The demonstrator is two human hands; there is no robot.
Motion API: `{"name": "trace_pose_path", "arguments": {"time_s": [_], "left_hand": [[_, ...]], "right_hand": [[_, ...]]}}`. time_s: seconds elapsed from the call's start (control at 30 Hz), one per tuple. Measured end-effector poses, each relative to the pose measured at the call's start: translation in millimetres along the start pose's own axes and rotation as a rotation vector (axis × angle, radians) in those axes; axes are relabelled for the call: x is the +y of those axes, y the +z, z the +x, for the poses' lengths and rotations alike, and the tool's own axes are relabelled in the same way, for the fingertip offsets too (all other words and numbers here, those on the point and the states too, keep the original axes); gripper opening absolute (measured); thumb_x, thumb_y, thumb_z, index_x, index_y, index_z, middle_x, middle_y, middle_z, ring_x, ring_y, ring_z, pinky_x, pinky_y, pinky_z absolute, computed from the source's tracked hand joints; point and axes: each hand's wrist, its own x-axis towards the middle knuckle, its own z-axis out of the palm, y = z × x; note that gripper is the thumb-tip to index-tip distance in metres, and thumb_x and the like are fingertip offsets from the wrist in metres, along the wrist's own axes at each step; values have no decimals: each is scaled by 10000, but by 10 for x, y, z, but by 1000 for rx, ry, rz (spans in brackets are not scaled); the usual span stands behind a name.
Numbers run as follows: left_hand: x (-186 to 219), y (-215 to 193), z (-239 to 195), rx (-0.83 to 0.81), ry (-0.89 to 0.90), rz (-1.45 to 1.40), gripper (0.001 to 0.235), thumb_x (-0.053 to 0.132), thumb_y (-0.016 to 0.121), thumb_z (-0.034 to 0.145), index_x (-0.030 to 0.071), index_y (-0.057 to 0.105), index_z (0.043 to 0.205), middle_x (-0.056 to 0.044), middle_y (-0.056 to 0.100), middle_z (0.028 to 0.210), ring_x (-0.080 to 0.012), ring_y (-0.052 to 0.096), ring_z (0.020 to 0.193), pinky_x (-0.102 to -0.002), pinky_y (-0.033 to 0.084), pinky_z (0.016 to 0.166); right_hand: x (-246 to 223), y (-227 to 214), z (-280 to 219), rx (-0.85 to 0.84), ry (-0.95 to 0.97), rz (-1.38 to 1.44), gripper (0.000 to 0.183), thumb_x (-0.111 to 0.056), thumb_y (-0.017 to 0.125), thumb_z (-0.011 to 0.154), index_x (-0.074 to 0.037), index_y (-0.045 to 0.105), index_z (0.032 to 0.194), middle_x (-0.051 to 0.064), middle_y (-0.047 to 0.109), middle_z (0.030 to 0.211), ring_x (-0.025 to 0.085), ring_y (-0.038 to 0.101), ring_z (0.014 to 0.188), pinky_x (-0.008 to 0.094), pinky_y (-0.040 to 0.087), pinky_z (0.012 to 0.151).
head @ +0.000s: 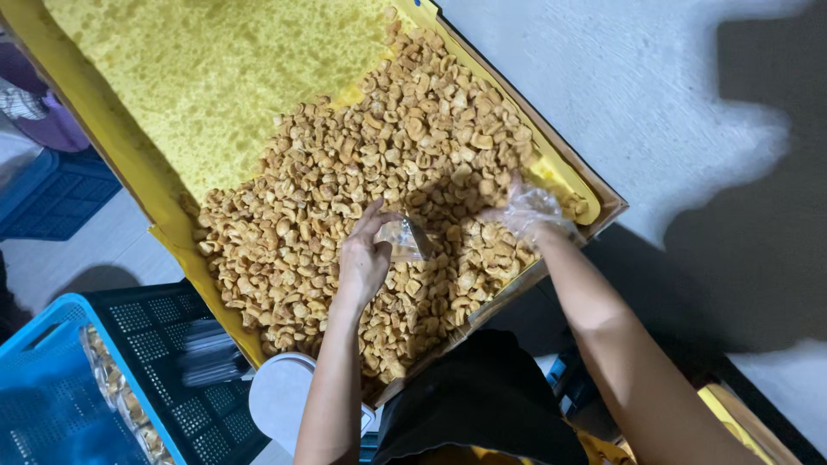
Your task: The person fills small silver bags with snack pieces from a large tray using their hands, weighs each bag on a digital scale, and places the filled bags into a blue plastic crate.
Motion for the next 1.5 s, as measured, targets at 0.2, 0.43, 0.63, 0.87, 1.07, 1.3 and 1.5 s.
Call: {"name": "trace_pose_path", "arguments": {"time_s": [0.2, 0.43, 0.63, 0.87, 1.07, 1.3, 1.5], "left_hand": [[143, -88, -19, 2, 35, 80, 785, -198, 459, 668, 101, 595, 1381, -118, 458, 1545, -319, 649, 1196, -443, 553, 989], [82, 14, 69, 42, 139, 149, 773, -160, 520, 695, 44, 544, 1440, -127, 503, 1518, -366, 568, 1323, -510, 449, 1119], [315, -68, 106, -148, -216, -86, 689, 42, 647, 823, 105, 432, 1474, -91, 395, 1586, -297, 642, 1209, -407, 544, 1039], [384, 215, 304, -146, -121, -85, 815, -92, 635, 750, 34, 369, 1509, -154, 330, 1599, -350, 507, 1327, -405, 521, 1043], [474, 240, 350, -16, -197, -276, 844, -44, 690, 767, -18, 321, 1525, -248, 518, 1441, -314, 661, 1120, -343, 610, 899], [435, 243, 295, 21, -248, -570, 854, -90, 617, 737, -10, 278, 1517, -209, 599, 1245, -260, 730, 821, -324, 667, 646], [353, 273, 319, 43, -276, -625, 852, -119, 646, 751, -28, 253, 1502, -226, 606, 1188, -282, 722, 839, -286, 657, 641]], "right_hand": [[-27, 280, 376, 201, -101, -43, 1008, -521, 719, 895, -241, 91, 1633, 260, 407, 1517, 369, 596, 1159, 437, 533, 827], [197, 543, 800, 120, -130, -317, 579, -311, 615, 982, -316, 383, 1513, 161, 379, 1643, 302, 687, 1164, 409, 643, 852], [129, 388, 512, -8, -262, 634, 466, -226, 691, 902, -225, 579, 1354, 139, 480, 1466, 251, 677, 1053, 367, 646, 772], [-519, 13, -115, -447, -950, 1665, 681, -496, 710, 918, 38, 556, 1311, 160, 710, 1044, 269, 740, 817, 376, 655, 703], [-990, 48, 19, -590, -1087, 1694, 618, -400, 722, 965, 72, 554, 1326, 197, 716, 1177, 292, 733, 957, 369, 637, 801], [-1149, 56, -168, -201, -1185, 1736, 687, -131, 854, 824, -136, 493, 1409, 128, 625, 1311, 270, 700, 1141, 430, 639, 975], [-1204, 17, -373, -4, -1322, 1524, 612, -184, 891, 871, -124, 506, 1342, 101, 626, 1247, 230, 675, 1106, 461, 648, 959]]}}
